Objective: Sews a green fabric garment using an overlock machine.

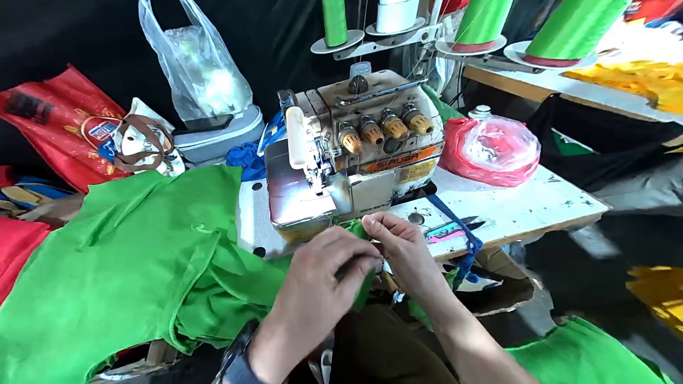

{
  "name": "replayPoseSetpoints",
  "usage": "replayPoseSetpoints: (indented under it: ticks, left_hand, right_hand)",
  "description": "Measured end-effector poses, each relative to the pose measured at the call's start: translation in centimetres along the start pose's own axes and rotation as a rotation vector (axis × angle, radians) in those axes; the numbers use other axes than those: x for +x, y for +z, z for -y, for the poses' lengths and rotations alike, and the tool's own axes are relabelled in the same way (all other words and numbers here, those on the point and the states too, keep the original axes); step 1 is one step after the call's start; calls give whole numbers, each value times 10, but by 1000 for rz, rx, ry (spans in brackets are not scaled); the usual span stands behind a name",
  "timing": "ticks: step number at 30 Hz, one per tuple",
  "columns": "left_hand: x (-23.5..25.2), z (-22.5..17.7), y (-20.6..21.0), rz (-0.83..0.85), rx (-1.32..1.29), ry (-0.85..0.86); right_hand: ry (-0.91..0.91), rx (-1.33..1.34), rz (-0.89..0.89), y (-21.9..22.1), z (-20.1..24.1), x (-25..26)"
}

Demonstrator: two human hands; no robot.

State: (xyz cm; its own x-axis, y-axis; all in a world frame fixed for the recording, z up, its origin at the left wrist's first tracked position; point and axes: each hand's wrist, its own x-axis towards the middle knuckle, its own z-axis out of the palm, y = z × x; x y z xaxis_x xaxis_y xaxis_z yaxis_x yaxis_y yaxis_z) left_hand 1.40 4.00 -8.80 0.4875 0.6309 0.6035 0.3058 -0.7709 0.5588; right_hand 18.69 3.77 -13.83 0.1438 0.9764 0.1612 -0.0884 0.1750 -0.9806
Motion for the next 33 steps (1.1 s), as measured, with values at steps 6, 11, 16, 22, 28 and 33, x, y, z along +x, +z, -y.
replayPoseSetpoints:
  ticks: [6,11,16,22,28,33]
  left_hand:
    - [3,22,3,-47,-247,-382]
    - [2,25,-7,-2,-510,-572]
    - [-5,32,-19,96,-590,-573]
    - [-16,46,-45,234,-314,-411]
    - [-36,65,-88,326,-60,-234]
    - [-23,59,-151,51,247,-210]
  right_hand:
    - [-34,9,66,7,7,-14]
    - [-115,69,106,15,5,-16]
    - [-40,184,157,17,8,-13]
    - [-99,106,191,19,15,-13]
    - [-510,-11,41,19,39,-7]
    - [-457,-94,-14,39,37,14]
